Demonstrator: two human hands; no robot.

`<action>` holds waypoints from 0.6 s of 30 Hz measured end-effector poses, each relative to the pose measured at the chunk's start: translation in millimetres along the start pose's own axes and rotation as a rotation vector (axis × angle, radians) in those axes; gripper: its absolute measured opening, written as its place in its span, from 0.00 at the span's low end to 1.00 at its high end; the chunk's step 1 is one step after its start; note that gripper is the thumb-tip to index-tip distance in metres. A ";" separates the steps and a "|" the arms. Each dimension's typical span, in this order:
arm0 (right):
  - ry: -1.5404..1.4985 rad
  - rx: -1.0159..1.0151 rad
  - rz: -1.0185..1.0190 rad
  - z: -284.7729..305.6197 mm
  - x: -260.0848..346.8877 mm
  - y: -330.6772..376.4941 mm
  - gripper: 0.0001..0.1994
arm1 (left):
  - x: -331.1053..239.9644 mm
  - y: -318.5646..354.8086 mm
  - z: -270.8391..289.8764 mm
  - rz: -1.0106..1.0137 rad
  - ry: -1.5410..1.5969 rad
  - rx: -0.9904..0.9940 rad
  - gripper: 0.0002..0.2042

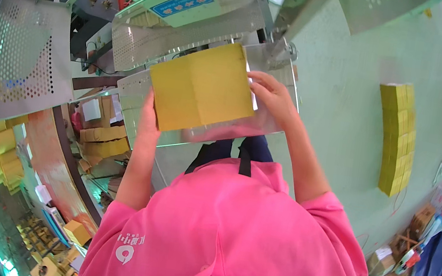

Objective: Packaging stacks of yellow paper by adding protective sheets and applying rubber bands using a machine.

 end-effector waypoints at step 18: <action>-0.149 0.247 0.041 -28.6 -9.7 4.8 0.25 | 8.9 -10.5 23.5 -0.019 0.131 0.029 0.22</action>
Point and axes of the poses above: each hand's wrist, its own y-axis away from the middle knuckle, its own z-axis out of the back of the hand, x = y × z, the point moved 7 cm from there along -y, towards the middle knuckle, and after that the axes turned 11 degrees about y, right-handed, at the moved point
